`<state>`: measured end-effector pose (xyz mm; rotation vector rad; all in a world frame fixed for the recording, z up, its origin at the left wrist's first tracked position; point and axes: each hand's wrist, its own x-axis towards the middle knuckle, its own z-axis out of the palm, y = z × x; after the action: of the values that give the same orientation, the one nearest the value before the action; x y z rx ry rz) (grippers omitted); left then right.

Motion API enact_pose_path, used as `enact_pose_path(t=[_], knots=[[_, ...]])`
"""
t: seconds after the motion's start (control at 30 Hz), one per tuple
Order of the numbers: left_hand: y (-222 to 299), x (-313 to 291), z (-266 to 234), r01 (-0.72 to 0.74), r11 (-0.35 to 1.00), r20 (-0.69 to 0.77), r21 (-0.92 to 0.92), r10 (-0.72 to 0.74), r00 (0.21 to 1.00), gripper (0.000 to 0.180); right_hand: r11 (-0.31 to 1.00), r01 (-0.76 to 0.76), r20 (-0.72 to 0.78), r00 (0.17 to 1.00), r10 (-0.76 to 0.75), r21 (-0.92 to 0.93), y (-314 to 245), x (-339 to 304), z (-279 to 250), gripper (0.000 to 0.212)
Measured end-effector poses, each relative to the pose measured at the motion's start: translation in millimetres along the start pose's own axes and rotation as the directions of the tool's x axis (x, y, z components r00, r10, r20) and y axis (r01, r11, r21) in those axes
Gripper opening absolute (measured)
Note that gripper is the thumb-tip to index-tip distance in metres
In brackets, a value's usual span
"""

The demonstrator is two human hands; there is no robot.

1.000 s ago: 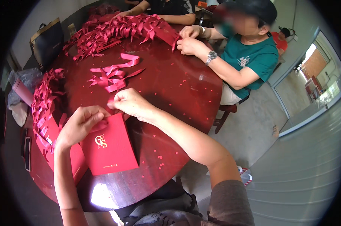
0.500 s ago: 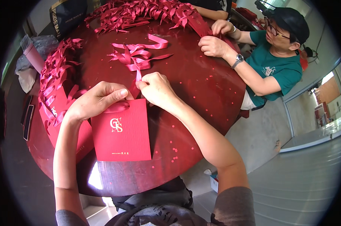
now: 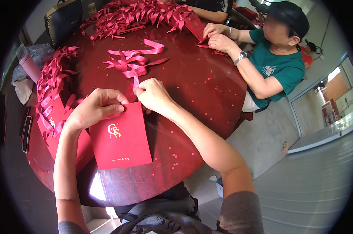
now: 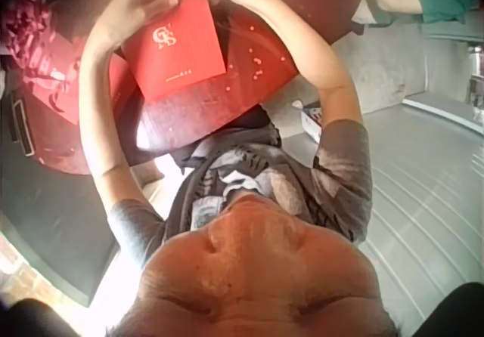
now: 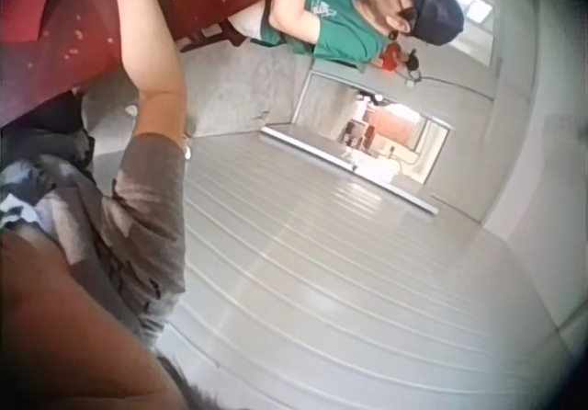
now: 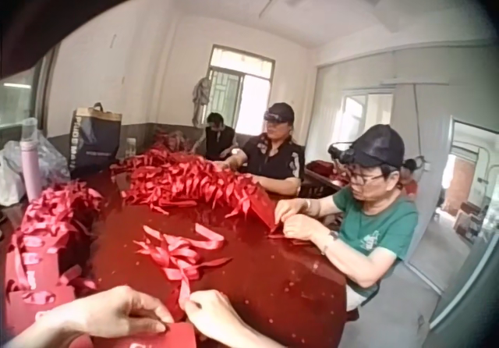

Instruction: The person assembles gift bags by threading ribbons through the holes to attach handles by hand and stacks the completed bags.

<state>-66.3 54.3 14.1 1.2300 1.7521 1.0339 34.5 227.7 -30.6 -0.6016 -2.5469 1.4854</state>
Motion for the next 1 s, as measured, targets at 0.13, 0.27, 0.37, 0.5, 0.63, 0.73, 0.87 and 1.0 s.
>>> enact_pose_path(t=[0.13, 0.27, 0.37, 0.5, 0.63, 0.73, 0.87, 1.0], knots=[[6.5, -3.9, -0.7, -0.003, 0.997, -0.038, -0.076, 0.000, 0.999, 0.008, 0.979, -0.016, 0.101, 0.995, -0.005, 0.203, -2.2, 0.0, -7.8, 0.045], [9.4, -4.7, -4.5, -0.052, 0.994, -0.032, -0.099, 0.049, 0.998, 0.010, 0.913, -0.153, 0.356, 0.935, 0.009, 0.378, 1.4, -0.4, -22.1, 0.048], [9.8, -5.3, -2.8, -0.081, 0.992, -0.028, -0.096, 0.079, 0.996, 0.010, 0.818, -0.150, 0.462, 0.874, -0.153, 0.555, 7.4, 2.9, -15.0, 0.046], [13.4, -6.6, 3.7, -0.065, 0.994, -0.011, -0.083, 0.064, 0.998, 0.010, 0.628, -0.259, 0.483, 0.849, -0.215, 0.734, 14.9, 9.2, -5.4, 0.023], [18.1, -6.9, 7.6, -0.047, 0.998, -0.032, -0.030, 0.046, 0.998, 0.012, 0.541, -0.223, 0.399, 0.887, -0.233, 0.811, 14.0, 9.6, -4.7, 0.016], [18.4, -6.5, 8.3, -0.051, 0.999, -0.019, 0.015, 0.052, 0.998, 0.015, 0.545, -0.110, 0.288, 0.924, -0.252, 0.831, 10.3, 8.1, -6.5, 0.017], [15.8, -8.8, 8.5, -0.084, 0.994, -0.088, 0.067, 0.090, 0.992, 0.038, 0.505, -0.019, 0.200, 0.931, -0.306, 0.863, 7.5, 5.9, -17.2, 0.026], [16.0, -12.3, 8.2, -0.058, 0.996, -0.125, 0.074, 0.067, 0.990, 0.045, 0.561, 0.125, 0.035, 0.963, -0.266, 0.819, 1.8, 5.5, -28.3, 0.028]])
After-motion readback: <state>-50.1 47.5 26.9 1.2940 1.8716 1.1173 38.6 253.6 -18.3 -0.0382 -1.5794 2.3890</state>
